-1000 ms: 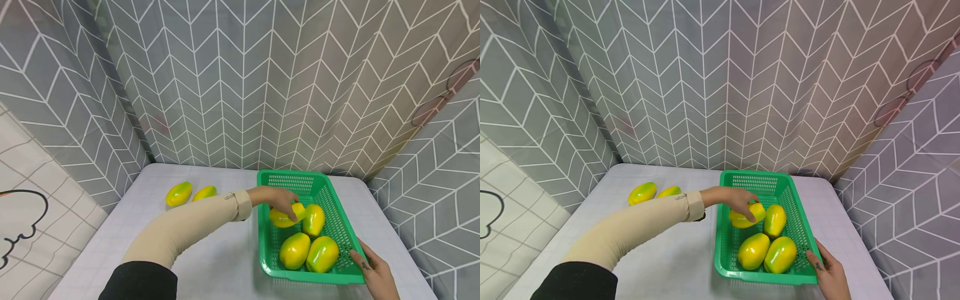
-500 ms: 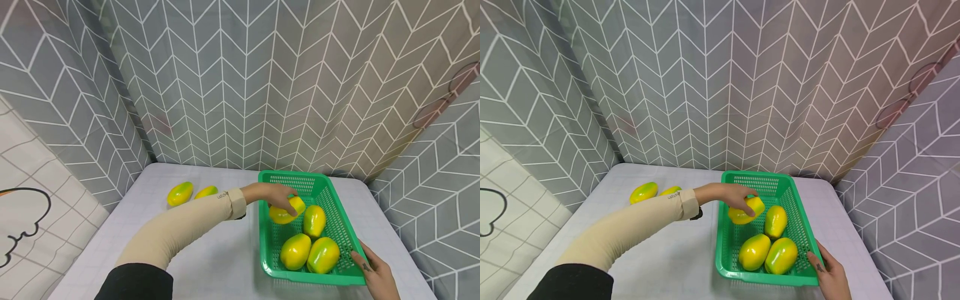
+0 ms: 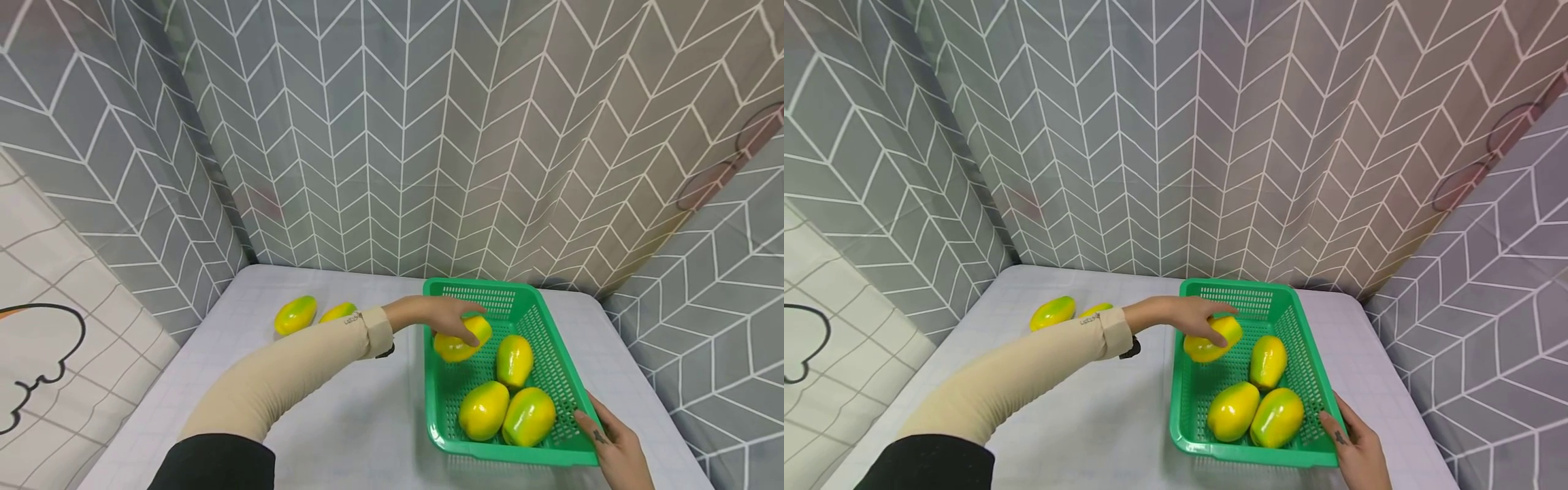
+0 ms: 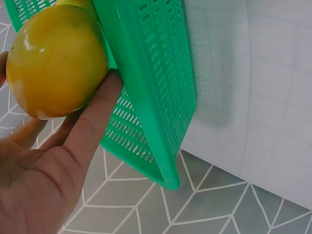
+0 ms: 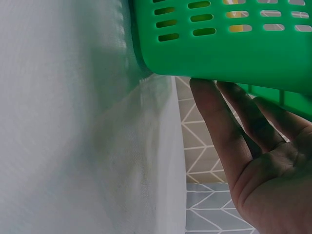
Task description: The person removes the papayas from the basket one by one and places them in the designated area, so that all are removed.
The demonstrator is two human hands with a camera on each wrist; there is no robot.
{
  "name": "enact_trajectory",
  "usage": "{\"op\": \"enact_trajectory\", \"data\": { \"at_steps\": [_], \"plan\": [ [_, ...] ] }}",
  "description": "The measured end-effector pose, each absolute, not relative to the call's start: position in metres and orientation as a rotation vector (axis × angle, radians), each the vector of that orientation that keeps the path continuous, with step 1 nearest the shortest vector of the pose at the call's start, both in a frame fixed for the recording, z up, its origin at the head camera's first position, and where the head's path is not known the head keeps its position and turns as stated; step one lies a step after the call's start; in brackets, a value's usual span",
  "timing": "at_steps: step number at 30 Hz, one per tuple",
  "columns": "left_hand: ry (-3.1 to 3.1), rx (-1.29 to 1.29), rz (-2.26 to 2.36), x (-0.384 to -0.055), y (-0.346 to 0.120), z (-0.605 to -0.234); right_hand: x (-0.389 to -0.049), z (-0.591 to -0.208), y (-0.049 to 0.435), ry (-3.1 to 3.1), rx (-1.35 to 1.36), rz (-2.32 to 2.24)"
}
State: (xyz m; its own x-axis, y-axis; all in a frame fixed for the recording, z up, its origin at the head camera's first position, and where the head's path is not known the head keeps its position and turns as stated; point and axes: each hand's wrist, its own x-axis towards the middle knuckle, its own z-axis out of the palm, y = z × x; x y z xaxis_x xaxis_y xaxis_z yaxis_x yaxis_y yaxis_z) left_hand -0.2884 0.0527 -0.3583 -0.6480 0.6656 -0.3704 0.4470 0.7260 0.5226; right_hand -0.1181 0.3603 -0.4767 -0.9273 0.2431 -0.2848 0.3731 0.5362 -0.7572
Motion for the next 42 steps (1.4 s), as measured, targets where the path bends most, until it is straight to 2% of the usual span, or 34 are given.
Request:
{"op": "enact_trajectory", "data": {
  "at_steps": [21, 42],
  "plan": [
    [2.393, 0.734, 0.703, -0.294, 0.031, -0.350, -0.117, -0.476, 0.357, 2.610, 0.545, -1.370],
    [2.402, 0.599, 0.952, -0.308, -0.015, -0.352, -0.119, -0.477, 0.359, 2.608, 0.559, -1.357]
  ]
}}
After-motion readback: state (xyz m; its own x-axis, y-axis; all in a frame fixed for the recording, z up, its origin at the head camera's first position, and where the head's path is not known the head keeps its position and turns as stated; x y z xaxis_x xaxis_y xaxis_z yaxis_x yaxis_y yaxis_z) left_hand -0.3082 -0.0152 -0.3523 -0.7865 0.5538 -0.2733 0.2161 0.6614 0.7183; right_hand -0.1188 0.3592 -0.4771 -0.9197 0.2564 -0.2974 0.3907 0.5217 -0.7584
